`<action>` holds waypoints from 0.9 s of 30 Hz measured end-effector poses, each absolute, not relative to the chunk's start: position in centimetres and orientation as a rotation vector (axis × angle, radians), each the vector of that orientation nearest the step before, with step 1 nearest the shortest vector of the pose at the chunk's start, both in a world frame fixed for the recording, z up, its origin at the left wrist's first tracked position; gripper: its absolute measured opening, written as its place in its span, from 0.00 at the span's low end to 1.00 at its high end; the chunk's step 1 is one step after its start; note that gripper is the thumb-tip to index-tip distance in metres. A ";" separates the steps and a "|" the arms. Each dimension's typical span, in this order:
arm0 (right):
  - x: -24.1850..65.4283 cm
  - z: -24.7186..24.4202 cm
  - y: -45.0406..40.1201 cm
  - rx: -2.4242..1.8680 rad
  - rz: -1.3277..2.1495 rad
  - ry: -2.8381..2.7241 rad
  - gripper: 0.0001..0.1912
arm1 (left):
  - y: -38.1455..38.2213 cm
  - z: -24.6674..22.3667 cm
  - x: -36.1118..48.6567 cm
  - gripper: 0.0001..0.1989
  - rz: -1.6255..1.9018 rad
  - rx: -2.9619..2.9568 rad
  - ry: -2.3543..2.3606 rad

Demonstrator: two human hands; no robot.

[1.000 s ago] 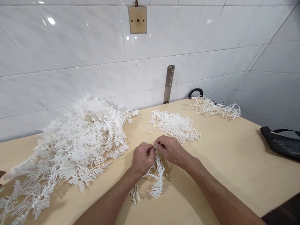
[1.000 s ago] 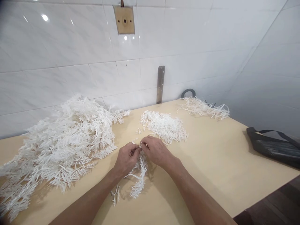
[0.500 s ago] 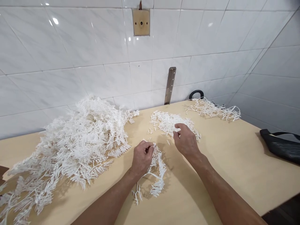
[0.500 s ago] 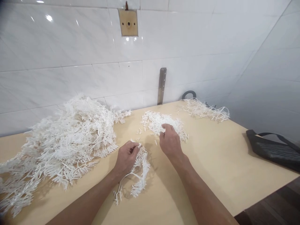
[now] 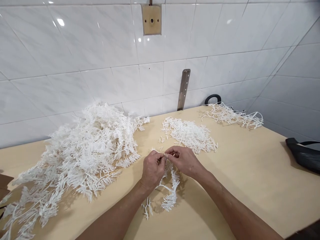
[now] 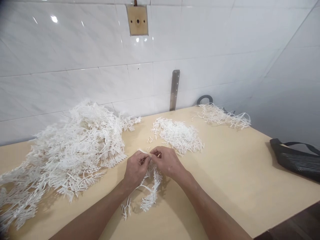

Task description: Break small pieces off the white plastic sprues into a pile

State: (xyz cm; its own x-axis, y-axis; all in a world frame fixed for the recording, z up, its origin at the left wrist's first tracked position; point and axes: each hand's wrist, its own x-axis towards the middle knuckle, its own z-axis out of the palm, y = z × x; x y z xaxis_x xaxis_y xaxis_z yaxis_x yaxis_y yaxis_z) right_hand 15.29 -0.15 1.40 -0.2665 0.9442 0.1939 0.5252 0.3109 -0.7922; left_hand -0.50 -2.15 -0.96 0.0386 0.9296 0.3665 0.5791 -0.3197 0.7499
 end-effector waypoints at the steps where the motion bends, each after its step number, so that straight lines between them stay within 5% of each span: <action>1: 15.3 1.5 -0.2 -1.301 0.805 -1.905 0.09 | -2.1 -1.0 -0.5 0.11 1.190 1.929 1.523; 8: 14.9 1.6 -0.6 -1.349 0.782 -1.881 0.08 | -2.2 -1.1 -0.5 0.09 1.196 1.926 1.535; 15: 14.8 -0.4 0.2 -1.337 0.249 -2.127 0.10 | -2.2 -0.8 -0.5 0.14 1.062 2.025 1.515; 21: 18.7 -0.1 2.3 -1.546 -0.014 -1.758 0.04 | -2.2 -1.0 -0.5 0.10 1.275 1.772 1.412; 27: 18.8 1.4 1.8 -1.501 0.703 -1.553 0.16 | -1.6 -1.0 -0.7 0.12 1.370 1.473 1.333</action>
State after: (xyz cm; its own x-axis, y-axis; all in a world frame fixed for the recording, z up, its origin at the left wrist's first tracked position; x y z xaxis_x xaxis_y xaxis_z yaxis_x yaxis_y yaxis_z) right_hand 18.83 1.75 1.38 0.0739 0.9797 0.1866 0.5061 0.1243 -0.8534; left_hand -0.74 -1.62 -1.00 -0.0956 0.9667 0.2374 0.2107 -0.2134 0.9540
